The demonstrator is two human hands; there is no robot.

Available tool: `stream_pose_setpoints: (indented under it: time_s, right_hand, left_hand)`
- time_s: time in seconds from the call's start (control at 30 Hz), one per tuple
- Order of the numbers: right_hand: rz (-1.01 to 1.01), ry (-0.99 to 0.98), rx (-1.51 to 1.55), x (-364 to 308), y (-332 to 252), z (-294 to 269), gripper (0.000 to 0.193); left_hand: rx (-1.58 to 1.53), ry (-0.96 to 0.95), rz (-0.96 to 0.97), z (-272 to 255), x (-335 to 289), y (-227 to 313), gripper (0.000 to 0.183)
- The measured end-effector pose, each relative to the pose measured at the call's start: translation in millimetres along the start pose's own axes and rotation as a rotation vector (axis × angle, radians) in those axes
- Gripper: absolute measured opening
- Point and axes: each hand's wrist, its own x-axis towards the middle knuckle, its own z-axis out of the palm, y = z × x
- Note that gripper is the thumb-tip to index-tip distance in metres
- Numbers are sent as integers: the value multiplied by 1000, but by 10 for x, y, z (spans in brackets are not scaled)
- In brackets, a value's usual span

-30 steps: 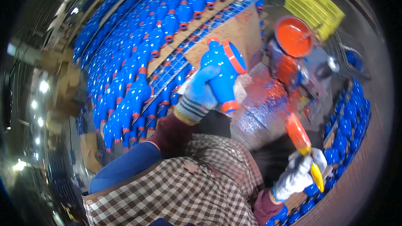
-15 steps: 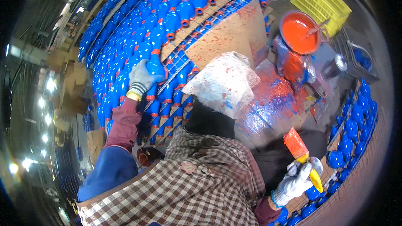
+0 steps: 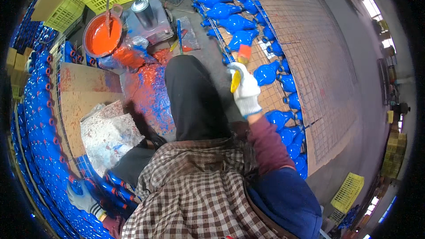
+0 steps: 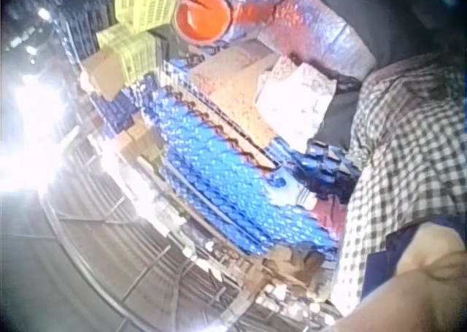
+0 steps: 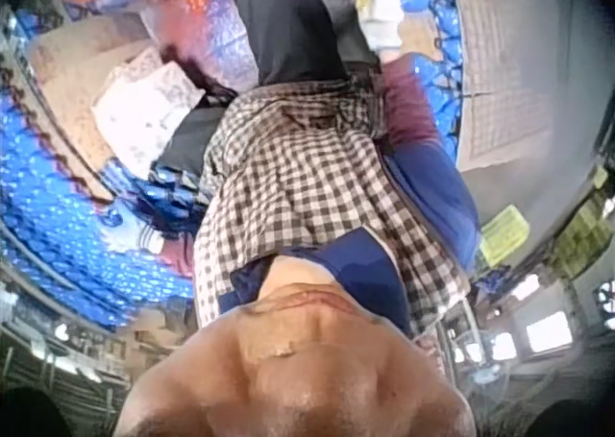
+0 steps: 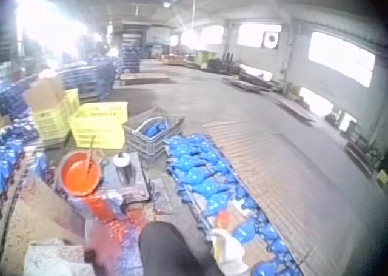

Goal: The recorder uses a brush to apply orange/red paint to various blue metal parts on a fabrication floor.

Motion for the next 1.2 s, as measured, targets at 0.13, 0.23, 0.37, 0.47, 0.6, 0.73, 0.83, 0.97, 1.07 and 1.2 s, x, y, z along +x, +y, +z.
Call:
stream_pose_setpoints:
  time_s: [0.13, 0.23, 0.37, 0.47, 0.6, 0.73, 0.83, 0.97, 1.07, 1.2]
  right_hand:
    - [-52, -198, -664, -181, 609, -145, 25]
    - [-67, -383, -877, -287, 808, -323, 31]
    - [-242, -512, -857, -258, 899, -443, 28]
    - [-221, -516, -794, -143, 984, -535, 22]
    - [-25, -47, -390, 235, 671, -697, 25]
    - [154, 61, 291, 444, 147, -866, 24]
    - [335, 60, 679, 362, -671, -922, 25]
    - [549, 151, 1179, 207, -1383, -638, 29]
    - [609, 70, 1446, 72, -1842, -236, 30]
    - [359, -152, 1439, -115, -2135, 304, 21]
  left_hand:
    - [-242, 117, 159, -207, 5, 126, 54]
    - [-396, 152, 223, -349, -42, 271, 49]
    - [-1252, -82, -303, -523, -102, 824, 42]
    - [-1343, -155, -79, -510, -130, 1177, 49]
    - [-1559, -454, 189, -792, -152, 1951, 51]
    - [-1755, -1113, 379, -974, -192, 2619, 52]
    - [-2002, -1755, 344, -1084, -345, 3216, 62]
    - [-2270, -1972, 322, -973, -382, 3743, 85]
    - [-2564, -1446, 160, -911, -348, 3685, 98]
    - [-2479, -1210, 7, -652, -17, 3231, 101]
